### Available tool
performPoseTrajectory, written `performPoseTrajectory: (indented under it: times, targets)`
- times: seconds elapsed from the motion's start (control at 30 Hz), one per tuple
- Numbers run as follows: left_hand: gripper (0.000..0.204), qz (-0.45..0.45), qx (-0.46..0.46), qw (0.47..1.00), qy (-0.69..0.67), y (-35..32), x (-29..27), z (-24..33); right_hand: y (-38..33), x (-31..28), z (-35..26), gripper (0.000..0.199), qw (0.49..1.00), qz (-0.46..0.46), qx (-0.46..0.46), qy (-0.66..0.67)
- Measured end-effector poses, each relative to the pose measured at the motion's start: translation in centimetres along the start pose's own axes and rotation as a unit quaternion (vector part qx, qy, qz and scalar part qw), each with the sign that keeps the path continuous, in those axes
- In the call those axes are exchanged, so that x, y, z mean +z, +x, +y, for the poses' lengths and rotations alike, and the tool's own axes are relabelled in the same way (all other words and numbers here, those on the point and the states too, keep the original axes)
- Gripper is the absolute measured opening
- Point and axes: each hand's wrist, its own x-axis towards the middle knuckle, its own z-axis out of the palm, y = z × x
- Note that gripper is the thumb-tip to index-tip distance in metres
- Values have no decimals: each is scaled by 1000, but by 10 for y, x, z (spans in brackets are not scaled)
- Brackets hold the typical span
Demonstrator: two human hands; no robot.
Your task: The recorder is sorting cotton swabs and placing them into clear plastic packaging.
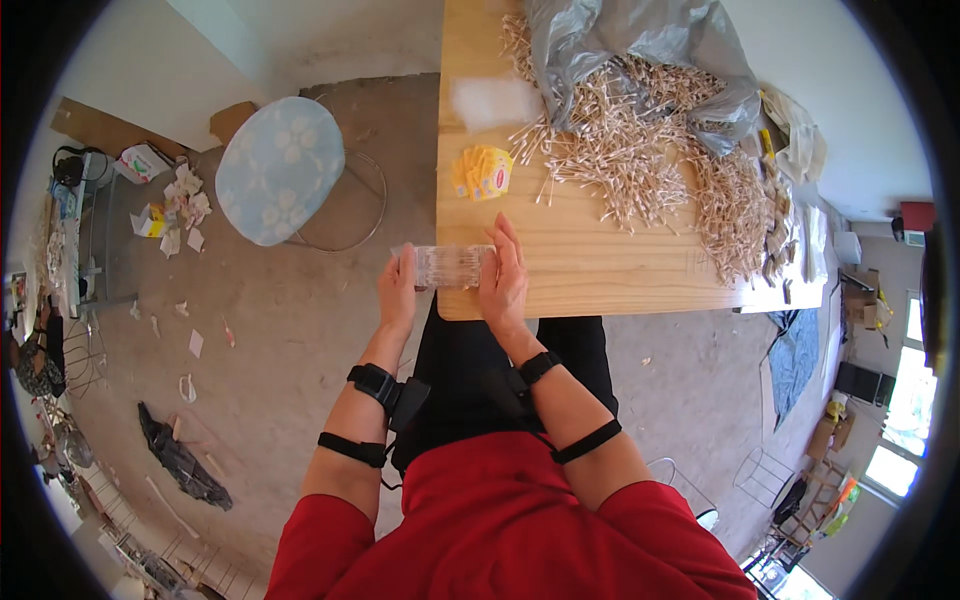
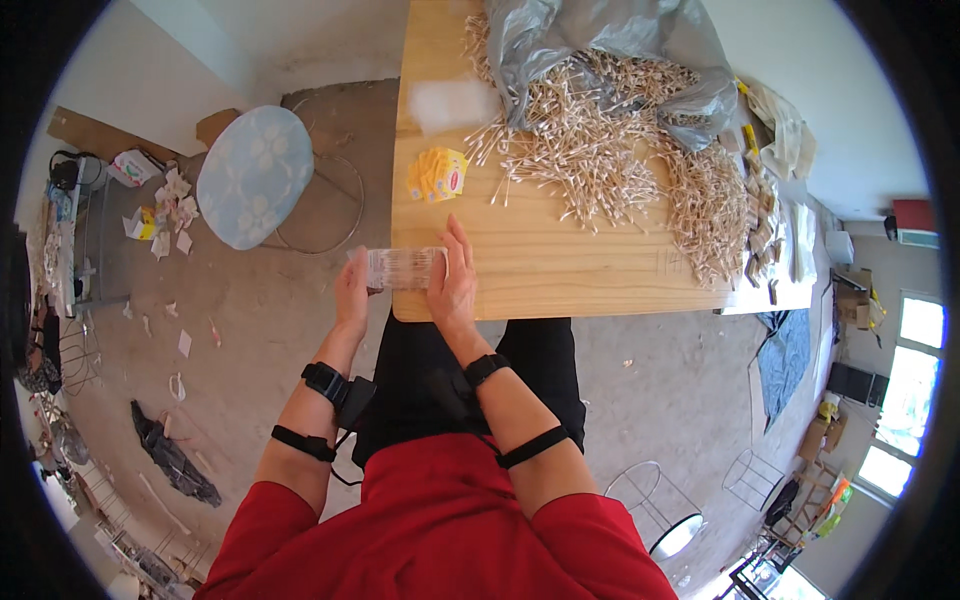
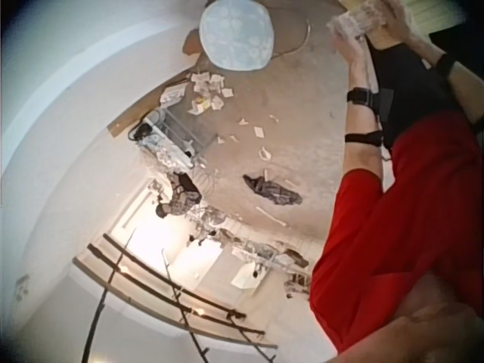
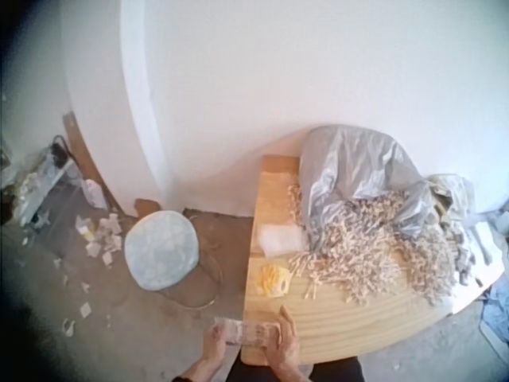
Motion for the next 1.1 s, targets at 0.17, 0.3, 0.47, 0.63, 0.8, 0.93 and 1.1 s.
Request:
performPoseTrajectory:
  times: [0.17, 0.3, 0.47, 0.63, 0.8, 0.93, 1.1]
  targets:
    - [32, 70, 143, 971, 177, 0, 11, -10, 1, 23, -1, 32, 1000, 10, 7, 12]
    - [29, 81, 213, 947, 227, -11, 18, 0, 1, 28, -5, 32, 999, 2, 11, 35]
    - [28, 87, 201, 951, 217, -12, 20, -3, 2, 29, -7, 33, 999, -8, 16, 46]
    - [35, 66, 115, 984, 115, 1, 5, -22, -2, 35, 8, 30, 980, 58, 59, 183]
    - [31, 8, -9, 996, -87, -6, 7, -17, -10, 36, 9, 28, 968, 66, 99, 222]
    - [31, -23, -74, 978, -192, -19, 12, -16, -17, 9, 5, 27, 984, 49, 82, 147]
    - [32, 14, -55, 983, -176, -13, 16, -31, -43, 3, 8, 29, 952, 53, 142, 266]
